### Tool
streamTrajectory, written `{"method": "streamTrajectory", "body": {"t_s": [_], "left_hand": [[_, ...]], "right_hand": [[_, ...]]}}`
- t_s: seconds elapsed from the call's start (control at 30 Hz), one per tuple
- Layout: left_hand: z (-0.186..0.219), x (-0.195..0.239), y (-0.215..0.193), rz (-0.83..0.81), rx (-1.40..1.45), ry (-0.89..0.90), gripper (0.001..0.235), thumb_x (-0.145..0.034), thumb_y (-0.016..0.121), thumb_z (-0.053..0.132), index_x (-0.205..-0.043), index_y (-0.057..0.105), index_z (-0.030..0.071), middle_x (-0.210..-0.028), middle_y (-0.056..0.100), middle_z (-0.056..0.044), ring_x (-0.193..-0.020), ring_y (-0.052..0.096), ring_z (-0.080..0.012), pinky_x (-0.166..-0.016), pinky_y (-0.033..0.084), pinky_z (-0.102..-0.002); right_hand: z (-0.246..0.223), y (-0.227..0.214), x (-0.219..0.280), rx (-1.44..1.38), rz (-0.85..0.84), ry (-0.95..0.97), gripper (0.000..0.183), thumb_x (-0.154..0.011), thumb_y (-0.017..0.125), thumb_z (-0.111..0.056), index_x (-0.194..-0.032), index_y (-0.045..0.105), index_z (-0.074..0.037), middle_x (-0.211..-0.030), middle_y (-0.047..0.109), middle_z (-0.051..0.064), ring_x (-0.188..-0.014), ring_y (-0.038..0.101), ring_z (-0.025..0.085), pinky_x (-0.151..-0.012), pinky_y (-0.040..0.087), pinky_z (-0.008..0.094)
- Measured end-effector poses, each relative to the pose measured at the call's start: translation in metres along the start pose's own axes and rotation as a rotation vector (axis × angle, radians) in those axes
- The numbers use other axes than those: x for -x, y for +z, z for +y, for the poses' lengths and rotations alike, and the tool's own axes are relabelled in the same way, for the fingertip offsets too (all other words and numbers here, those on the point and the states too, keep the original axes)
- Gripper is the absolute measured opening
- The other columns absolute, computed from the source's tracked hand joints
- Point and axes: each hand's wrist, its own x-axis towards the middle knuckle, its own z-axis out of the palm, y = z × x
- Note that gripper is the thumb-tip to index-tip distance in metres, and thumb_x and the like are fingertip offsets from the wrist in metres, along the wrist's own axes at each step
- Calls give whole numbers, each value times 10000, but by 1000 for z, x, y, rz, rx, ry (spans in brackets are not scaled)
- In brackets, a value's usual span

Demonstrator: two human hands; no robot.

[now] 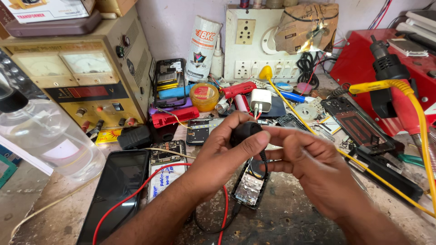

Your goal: The person connects a charger to a disassembled mobile phone and tests the screen response. They then use a metal tool to pry open the back cover, remove the battery, and reinsert it. The phone is handled and inspected throughout the process.

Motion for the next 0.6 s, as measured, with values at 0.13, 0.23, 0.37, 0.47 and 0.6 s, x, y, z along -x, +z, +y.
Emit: {"method": "streamTrajectory", "body": {"t_s": [0.13, 0.23, 0.37, 0.47, 0.6], "left_hand": [[-7, -2, 3, 82, 135, -159, 282, -976, 590, 445, -992, 608, 164, -898, 648, 44, -824, 581, -46, -740, 478, -238], [-14, -3, 5, 112, 191, -199, 285, -998, 600, 438, -958, 593, 156, -846, 604, 31, -776, 556, -66, -709, 478, -260], [-22, -5, 11, 173, 177, -195, 290, -1005, 618, 406, -942, 590, 124, -831, 574, 41, -759, 514, -49, -673, 453, -267], [-22, -6, 16, 202, 159, -222, 322, -990, 617, 424, -957, 583, 106, -828, 572, 38, -737, 508, -48, -640, 445, -272], [-14, -4, 22, 188, 214, -344, 389, -971, 570, 505, -1031, 605, 122, -797, 570, 18, -665, 505, -65, -602, 435, -251]], "right_hand": [[2, 8, -1, 6, 19, -9, 419, -970, 623, -254, -1268, 693, 33, -1017, 762, 100, -871, 721, 176, -817, 594, 385], [1, 11, -3, -8, 44, 47, 364, -941, 652, -222, -1216, 689, 12, -958, 756, 107, -839, 740, 187, -785, 607, 386], [5, 15, -6, 2, 110, 134, 311, -905, 694, -190, -1158, 692, -8, -888, 747, 99, -762, 728, 171, -724, 626, 377], [7, 17, -5, 42, 146, 73, 309, -899, 710, -178, -1151, 700, 2, -874, 749, 91, -734, 716, 154, -702, 628, 355], [2, 15, -4, 51, 129, 25, 325, -910, 718, -191, -1168, 706, 7, -879, 757, 87, -718, 697, 133, -671, 586, 320]]}}
